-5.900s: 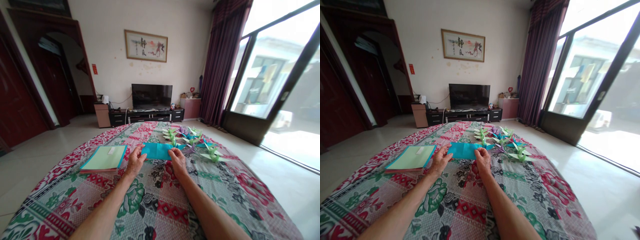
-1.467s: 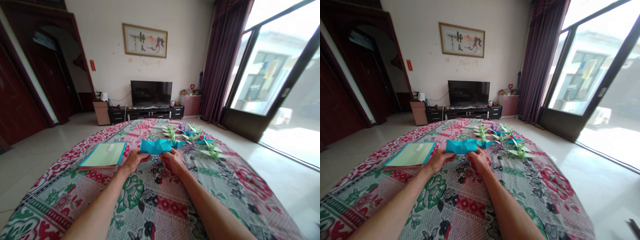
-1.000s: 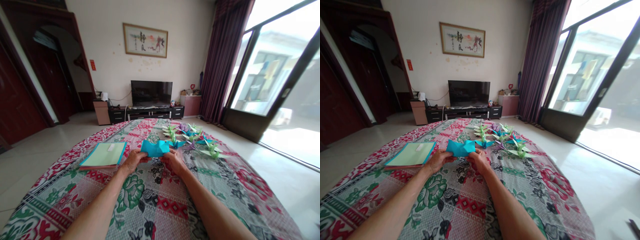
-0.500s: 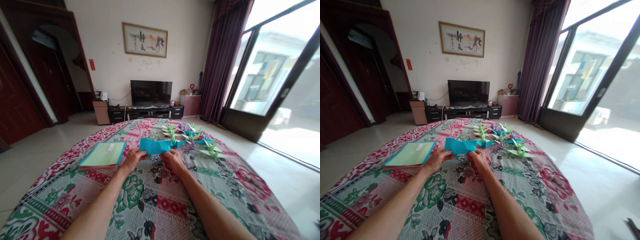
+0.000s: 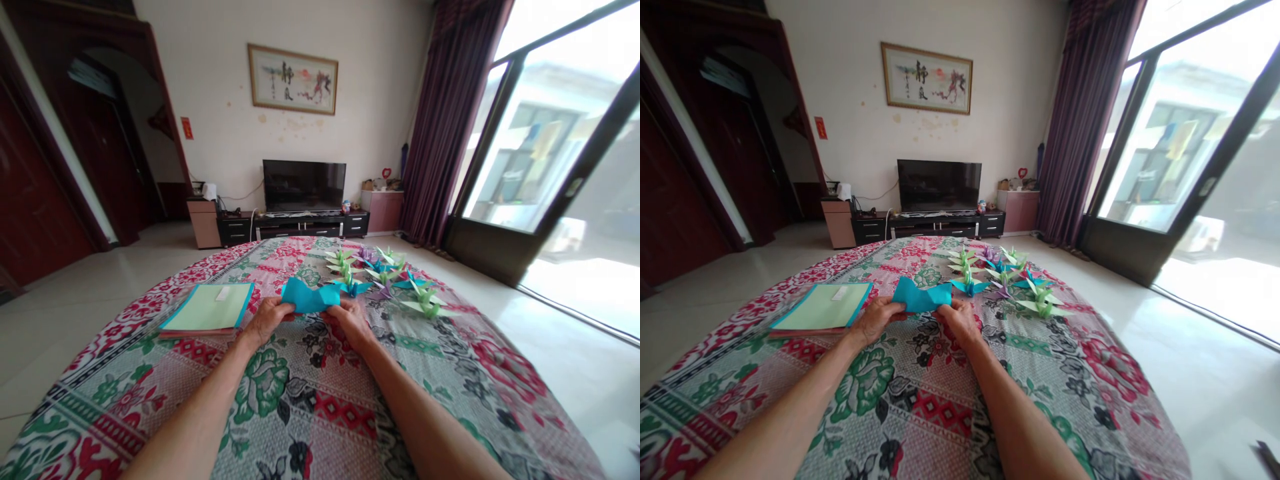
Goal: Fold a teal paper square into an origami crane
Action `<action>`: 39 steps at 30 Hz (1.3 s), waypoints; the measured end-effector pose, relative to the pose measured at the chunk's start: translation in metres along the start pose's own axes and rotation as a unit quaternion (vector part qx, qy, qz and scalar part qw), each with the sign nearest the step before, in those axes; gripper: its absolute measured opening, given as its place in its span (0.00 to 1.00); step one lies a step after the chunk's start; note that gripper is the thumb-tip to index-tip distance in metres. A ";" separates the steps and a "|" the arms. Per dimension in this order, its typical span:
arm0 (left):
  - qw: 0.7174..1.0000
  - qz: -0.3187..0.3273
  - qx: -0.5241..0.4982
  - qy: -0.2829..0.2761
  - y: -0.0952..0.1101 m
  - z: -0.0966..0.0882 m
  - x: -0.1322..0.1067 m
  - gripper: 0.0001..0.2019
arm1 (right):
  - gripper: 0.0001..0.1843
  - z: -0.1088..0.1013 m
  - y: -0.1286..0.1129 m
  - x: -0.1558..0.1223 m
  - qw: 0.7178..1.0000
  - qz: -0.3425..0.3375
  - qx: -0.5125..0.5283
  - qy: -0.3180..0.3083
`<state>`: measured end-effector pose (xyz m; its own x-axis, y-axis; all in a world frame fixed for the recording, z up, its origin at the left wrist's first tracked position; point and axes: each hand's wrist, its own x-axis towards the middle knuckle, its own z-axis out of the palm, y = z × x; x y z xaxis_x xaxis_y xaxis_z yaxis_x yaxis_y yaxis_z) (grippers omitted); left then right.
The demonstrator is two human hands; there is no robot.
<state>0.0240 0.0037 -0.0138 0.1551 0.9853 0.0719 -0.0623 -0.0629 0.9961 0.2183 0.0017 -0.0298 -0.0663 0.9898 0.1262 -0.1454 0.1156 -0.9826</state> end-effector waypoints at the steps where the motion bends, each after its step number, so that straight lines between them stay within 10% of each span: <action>1: 1.000 0.000 0.008 -0.004 0.001 0.000 -0.001 0.05 | 0.06 -0.001 0.000 0.000 1.000 0.001 -0.004 -0.004; 28: 0.995 0.054 0.080 -0.023 0.001 0.010 0.000 0.18 | 0.05 0.006 -0.006 -0.003 0.994 -0.070 -0.064 -0.059; 39: 0.987 0.097 0.126 -0.014 -0.004 0.013 0.002 0.28 | 0.20 0.005 0.005 0.004 0.988 -0.095 -0.088 -0.078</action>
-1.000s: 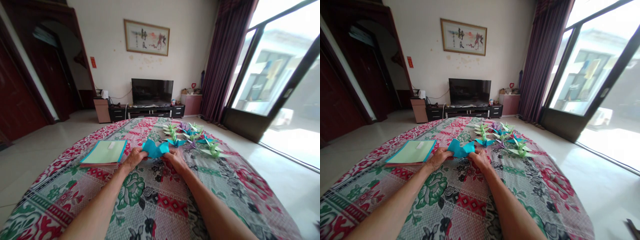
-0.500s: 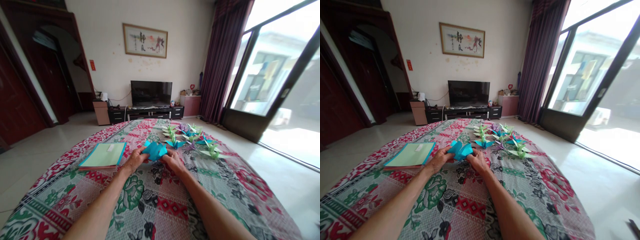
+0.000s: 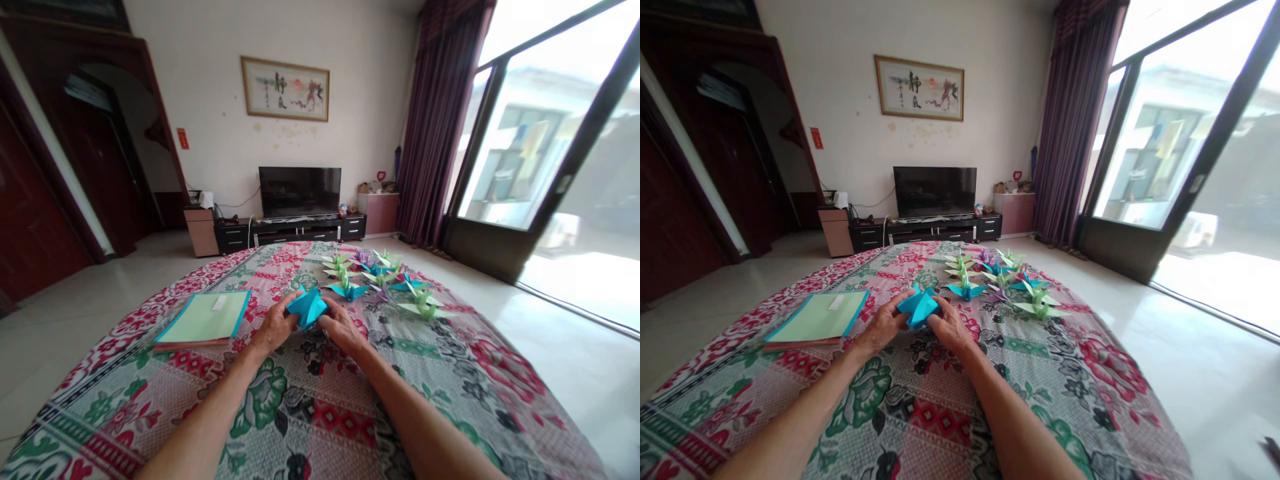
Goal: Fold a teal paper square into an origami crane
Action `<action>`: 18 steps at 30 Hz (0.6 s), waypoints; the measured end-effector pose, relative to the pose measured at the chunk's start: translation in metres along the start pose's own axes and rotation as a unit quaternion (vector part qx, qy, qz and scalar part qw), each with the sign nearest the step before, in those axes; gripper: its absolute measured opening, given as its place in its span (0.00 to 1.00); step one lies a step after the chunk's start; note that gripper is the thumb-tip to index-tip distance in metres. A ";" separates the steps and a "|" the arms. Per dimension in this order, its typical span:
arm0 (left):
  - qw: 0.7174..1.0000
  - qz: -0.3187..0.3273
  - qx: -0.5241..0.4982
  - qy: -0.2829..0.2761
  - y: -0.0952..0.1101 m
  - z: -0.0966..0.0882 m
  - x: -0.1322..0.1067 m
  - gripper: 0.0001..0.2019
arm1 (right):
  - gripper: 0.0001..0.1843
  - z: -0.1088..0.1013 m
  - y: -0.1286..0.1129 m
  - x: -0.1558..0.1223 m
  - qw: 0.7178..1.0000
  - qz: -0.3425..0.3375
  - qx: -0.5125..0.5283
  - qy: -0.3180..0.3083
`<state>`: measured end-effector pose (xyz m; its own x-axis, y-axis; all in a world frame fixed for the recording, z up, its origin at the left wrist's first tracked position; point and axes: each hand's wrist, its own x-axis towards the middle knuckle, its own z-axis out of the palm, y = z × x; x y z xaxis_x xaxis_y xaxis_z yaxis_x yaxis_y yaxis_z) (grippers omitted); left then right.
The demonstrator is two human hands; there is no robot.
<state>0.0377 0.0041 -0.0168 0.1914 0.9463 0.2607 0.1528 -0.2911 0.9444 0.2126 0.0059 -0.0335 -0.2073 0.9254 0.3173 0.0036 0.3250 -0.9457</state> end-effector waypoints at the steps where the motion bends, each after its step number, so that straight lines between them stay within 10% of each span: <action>1: 1.000 0.004 0.001 -0.002 -0.002 0.000 0.000 0.29 | 0.23 0.001 -0.001 0.000 1.000 0.003 0.007 -0.002; 18: 0.998 0.029 -0.052 0.023 0.002 0.009 0.000 0.33 | 0.28 0.018 -0.008 0.001 0.983 0.044 0.147 0.100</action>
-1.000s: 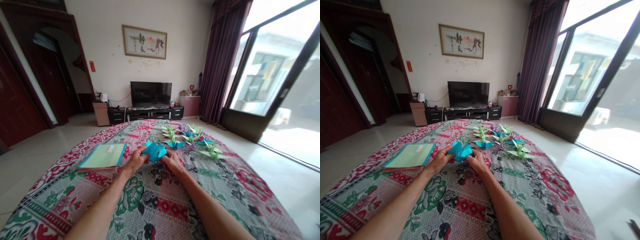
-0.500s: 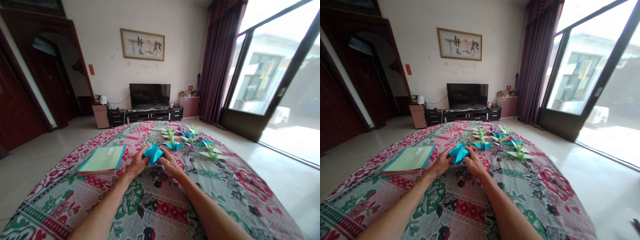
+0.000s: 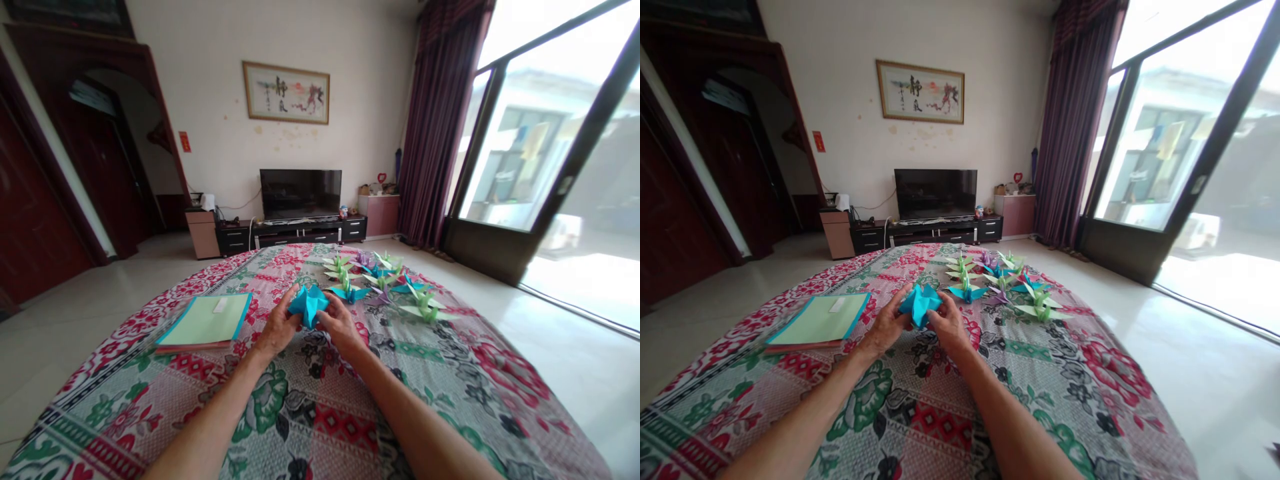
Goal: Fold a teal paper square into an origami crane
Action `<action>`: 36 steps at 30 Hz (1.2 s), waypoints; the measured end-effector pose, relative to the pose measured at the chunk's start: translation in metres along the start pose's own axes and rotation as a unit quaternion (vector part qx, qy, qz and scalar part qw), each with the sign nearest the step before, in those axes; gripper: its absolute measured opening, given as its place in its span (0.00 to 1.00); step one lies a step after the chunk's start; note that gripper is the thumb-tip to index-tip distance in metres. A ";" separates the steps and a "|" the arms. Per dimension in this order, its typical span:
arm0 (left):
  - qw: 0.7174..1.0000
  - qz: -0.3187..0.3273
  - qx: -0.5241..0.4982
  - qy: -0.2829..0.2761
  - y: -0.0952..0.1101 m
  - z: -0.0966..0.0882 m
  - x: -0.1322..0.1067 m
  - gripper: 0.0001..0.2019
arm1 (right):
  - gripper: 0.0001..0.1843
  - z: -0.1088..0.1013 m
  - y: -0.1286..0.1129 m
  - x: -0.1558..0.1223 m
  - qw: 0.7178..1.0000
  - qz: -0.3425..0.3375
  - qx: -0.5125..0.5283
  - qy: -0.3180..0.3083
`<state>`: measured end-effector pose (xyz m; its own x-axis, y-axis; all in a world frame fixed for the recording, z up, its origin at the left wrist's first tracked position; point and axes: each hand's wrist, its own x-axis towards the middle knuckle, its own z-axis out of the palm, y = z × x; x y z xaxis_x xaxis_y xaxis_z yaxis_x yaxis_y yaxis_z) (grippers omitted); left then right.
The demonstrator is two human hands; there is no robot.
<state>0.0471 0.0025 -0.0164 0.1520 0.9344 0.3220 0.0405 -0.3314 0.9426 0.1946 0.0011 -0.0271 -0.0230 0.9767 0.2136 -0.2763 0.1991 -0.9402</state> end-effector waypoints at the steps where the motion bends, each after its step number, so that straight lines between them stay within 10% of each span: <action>1: 1.000 -0.001 0.003 0.003 0.000 0.000 0.000 0.33 | 0.28 -0.001 -0.001 0.000 1.000 0.002 0.009 -0.007; 13: 0.999 0.002 0.028 -0.031 -0.001 -0.005 0.000 0.32 | 0.21 -0.009 -0.002 0.002 0.996 -0.019 -0.078 -0.035; 25: 0.989 -0.052 -0.083 0.115 0.016 0.010 -0.002 0.28 | 0.24 -0.003 -0.011 0.000 0.996 0.059 0.057 0.036; 36: 0.988 -0.047 -0.090 0.119 0.012 0.013 -0.002 0.30 | 0.25 -0.003 -0.009 0.000 0.991 0.064 0.106 0.046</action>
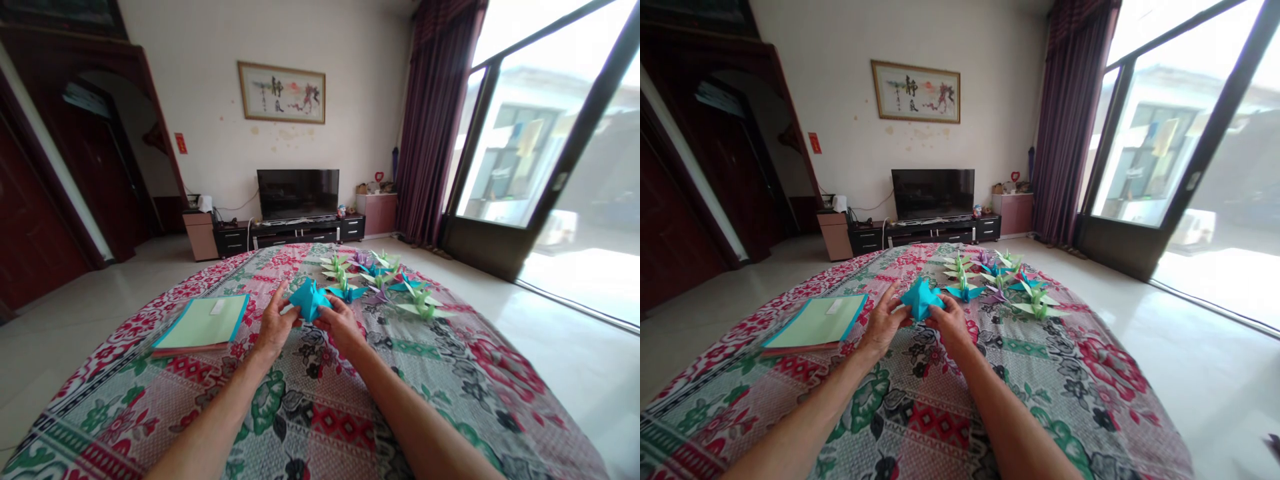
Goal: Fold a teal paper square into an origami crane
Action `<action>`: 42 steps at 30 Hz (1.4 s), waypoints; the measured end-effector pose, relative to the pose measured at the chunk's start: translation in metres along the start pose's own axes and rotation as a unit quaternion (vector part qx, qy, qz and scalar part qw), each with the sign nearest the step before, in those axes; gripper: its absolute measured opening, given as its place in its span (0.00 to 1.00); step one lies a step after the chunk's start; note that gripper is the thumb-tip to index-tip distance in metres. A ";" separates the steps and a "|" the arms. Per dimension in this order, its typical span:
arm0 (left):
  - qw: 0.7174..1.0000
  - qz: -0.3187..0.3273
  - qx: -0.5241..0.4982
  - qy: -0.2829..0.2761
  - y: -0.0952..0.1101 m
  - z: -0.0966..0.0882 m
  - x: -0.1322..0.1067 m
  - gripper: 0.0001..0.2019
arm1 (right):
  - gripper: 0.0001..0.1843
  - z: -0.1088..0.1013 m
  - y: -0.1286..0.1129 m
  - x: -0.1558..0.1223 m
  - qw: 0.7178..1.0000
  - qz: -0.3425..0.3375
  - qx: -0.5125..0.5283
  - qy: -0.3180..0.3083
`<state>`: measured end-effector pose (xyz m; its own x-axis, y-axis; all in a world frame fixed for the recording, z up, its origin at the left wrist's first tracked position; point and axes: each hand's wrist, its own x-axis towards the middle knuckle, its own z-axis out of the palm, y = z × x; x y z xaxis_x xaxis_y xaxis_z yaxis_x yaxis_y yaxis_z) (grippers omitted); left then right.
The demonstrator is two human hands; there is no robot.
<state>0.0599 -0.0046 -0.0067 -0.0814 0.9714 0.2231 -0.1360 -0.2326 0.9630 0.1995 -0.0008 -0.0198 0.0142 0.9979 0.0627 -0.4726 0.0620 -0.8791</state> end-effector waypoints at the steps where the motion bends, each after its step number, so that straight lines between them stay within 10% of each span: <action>1: 1.000 0.006 0.003 0.006 0.000 0.000 0.000 0.30 | 0.25 0.000 0.000 0.000 1.000 0.001 0.001 0.001; 9: 0.999 0.004 0.012 0.029 -0.011 0.000 0.006 0.14 | 0.23 0.002 0.003 0.000 1.000 0.016 0.012 0.010; 19: 0.993 0.025 0.061 -0.097 0.001 0.000 -0.005 0.19 | 0.20 0.001 0.003 0.001 0.999 -0.008 0.023 0.028; 42: 0.999 -0.002 0.048 -0.012 -0.012 0.004 -0.005 0.19 | 0.17 -0.004 0.000 0.001 0.996 0.012 0.027 -0.079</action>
<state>0.0655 -0.0064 -0.0191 -0.0567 0.9736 0.2209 -0.0416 -0.2234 0.9738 0.2027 0.0003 -0.0216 -0.1341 0.9839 0.1184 -0.5171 0.0325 -0.8553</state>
